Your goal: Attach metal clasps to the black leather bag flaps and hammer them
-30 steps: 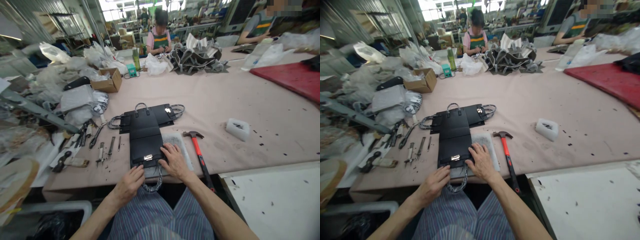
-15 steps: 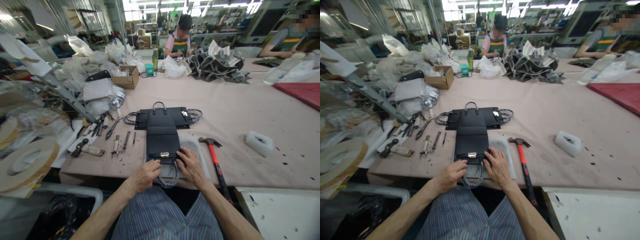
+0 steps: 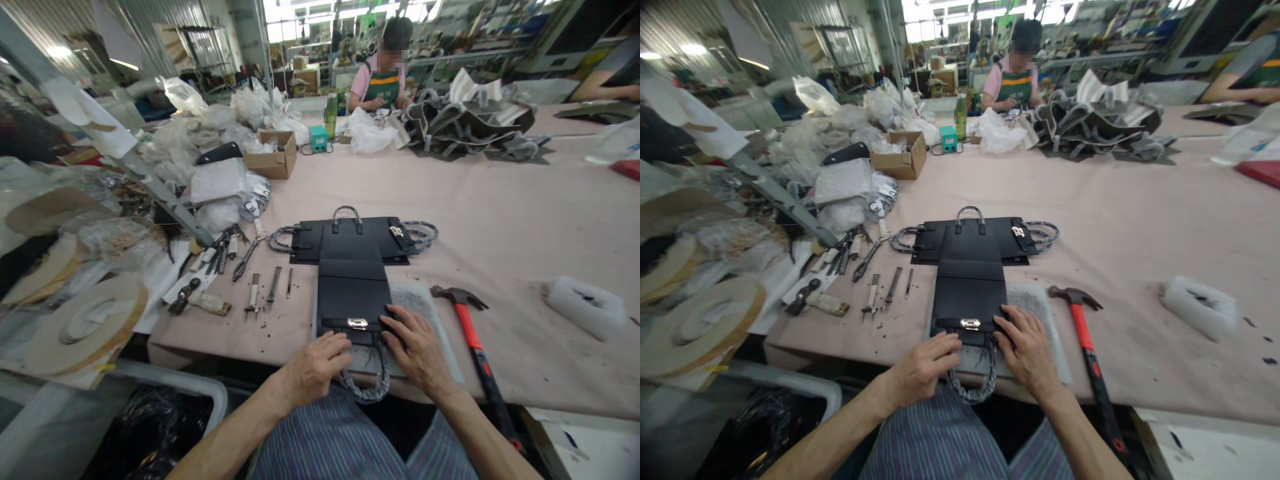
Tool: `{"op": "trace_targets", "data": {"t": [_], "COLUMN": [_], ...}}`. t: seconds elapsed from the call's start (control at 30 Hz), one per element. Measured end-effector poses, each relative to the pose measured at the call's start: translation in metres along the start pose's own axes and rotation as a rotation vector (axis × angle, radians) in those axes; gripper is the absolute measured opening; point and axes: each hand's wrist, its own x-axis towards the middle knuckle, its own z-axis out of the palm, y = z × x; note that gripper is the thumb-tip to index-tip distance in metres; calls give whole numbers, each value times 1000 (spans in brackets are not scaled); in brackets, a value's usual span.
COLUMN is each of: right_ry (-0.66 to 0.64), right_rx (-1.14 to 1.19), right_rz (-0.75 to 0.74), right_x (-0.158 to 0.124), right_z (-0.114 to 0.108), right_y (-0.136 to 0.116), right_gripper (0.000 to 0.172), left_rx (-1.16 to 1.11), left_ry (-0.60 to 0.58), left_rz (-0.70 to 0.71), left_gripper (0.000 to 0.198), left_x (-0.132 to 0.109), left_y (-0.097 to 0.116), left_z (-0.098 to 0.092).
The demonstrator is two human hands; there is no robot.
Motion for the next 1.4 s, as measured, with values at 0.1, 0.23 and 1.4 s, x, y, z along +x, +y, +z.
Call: {"op": "trace_targets", "data": {"t": [0.1, 0.23, 1.4], "right_ry": [19, 39, -26], "right_rx": [14, 23, 48], "right_rz": [3, 1, 97], "right_x": [0, 1, 8], "right_z": [2, 3, -11], "right_y": [4, 5, -10], "right_gripper": [27, 26, 25], "left_rx": [-21, 208, -255], "left_ry": [158, 356, 535], "left_rz": [-116, -670, -750], "left_gripper": [41, 25, 22], "left_x": [-11, -23, -25], "left_y": [-7, -49, -76], "left_z": [-8, -41, -31]}}
